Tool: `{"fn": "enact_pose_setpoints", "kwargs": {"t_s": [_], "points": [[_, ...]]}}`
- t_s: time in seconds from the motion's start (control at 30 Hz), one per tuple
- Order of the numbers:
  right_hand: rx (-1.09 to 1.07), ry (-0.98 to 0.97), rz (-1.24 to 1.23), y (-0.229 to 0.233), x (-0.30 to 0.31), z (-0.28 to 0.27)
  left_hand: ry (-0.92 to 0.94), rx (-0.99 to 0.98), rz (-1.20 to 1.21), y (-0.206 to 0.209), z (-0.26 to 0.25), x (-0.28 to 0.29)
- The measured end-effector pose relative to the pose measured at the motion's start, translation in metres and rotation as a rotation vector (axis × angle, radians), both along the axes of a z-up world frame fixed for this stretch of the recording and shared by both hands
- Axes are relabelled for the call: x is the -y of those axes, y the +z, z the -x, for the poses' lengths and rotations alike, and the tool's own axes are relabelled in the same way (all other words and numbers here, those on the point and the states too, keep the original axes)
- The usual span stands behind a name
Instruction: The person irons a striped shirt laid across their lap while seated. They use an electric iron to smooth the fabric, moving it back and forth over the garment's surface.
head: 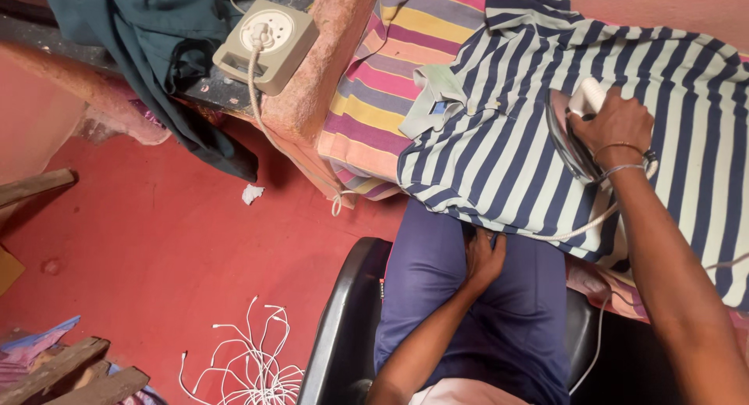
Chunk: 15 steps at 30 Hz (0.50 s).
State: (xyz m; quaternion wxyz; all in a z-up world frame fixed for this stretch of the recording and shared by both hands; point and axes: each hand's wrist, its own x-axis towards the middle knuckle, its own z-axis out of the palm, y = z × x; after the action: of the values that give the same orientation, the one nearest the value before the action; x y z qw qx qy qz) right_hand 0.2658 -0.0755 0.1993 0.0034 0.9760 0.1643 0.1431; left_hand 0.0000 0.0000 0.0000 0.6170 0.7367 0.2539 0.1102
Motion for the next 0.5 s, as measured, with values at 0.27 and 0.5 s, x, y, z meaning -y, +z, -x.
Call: {"fn": "enact_pose_setpoints", "kwargs": {"t_s": [0.27, 0.5], "points": [[-0.161, 0.029, -0.013, 0.018, 0.011, 0.078, 0.028, -0.020, 0.061, 0.000, 0.002, 0.002], [-0.171, 0.080, 0.014, 0.031, 0.012, 0.111, 0.020, -0.113, 0.123, -0.010, 0.000, 0.005]]}}
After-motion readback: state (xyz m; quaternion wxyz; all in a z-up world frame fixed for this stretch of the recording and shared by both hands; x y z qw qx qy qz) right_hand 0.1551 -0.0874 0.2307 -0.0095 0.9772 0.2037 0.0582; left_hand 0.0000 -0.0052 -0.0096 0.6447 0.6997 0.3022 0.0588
